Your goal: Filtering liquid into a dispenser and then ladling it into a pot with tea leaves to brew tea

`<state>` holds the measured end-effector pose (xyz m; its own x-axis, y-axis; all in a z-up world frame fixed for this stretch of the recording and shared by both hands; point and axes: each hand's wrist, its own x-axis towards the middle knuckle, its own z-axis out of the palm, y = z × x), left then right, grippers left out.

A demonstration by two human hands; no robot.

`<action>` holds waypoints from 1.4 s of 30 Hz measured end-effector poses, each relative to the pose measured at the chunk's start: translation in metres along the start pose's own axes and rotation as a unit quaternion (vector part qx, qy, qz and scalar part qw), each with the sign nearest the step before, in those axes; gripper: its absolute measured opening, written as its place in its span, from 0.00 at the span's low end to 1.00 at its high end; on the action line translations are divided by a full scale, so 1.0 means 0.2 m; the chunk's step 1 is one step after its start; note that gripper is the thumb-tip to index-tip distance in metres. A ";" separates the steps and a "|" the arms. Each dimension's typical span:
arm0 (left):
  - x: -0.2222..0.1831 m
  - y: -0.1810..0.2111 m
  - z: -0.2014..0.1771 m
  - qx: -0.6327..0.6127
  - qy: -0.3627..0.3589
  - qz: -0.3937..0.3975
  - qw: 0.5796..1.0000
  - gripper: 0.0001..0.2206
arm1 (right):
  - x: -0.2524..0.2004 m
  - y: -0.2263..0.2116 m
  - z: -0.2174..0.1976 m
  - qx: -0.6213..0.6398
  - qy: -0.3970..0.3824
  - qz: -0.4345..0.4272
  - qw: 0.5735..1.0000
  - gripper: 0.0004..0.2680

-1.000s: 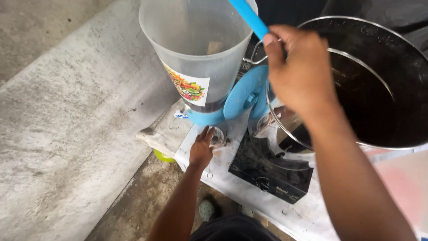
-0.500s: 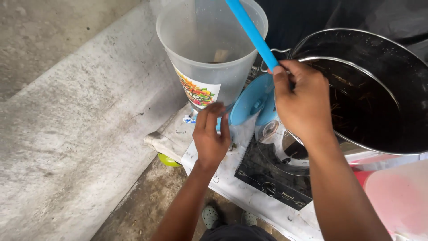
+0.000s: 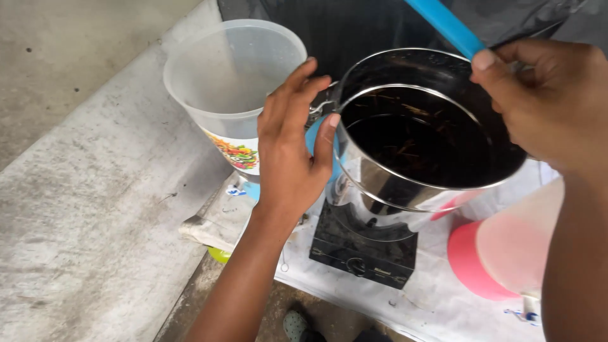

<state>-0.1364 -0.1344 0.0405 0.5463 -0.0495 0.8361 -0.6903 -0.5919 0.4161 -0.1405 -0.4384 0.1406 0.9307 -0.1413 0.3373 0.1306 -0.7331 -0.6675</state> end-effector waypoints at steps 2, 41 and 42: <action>0.04 0.06 0.07 -0.011 -0.013 0.018 1.000 0.14 | 0.01 0.17 -0.10 -0.081 0.003 -0.012 0.997 0.13; 0.12 -0.08 0.85 0.115 0.035 -0.080 0.990 0.11 | 0.41 0.88 -0.27 -0.466 -0.211 -0.150 0.846 0.17; 0.14 -0.09 0.85 0.110 0.049 -0.087 0.989 0.11 | 0.41 0.89 -0.26 -0.477 -0.193 -0.164 0.841 0.17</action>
<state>-0.0284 -0.2618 -0.0047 0.5917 0.1407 0.7938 -0.4645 -0.7453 0.4783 -0.0593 -0.6149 0.0837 0.9637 0.2646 0.0358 0.2398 -0.9167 0.3195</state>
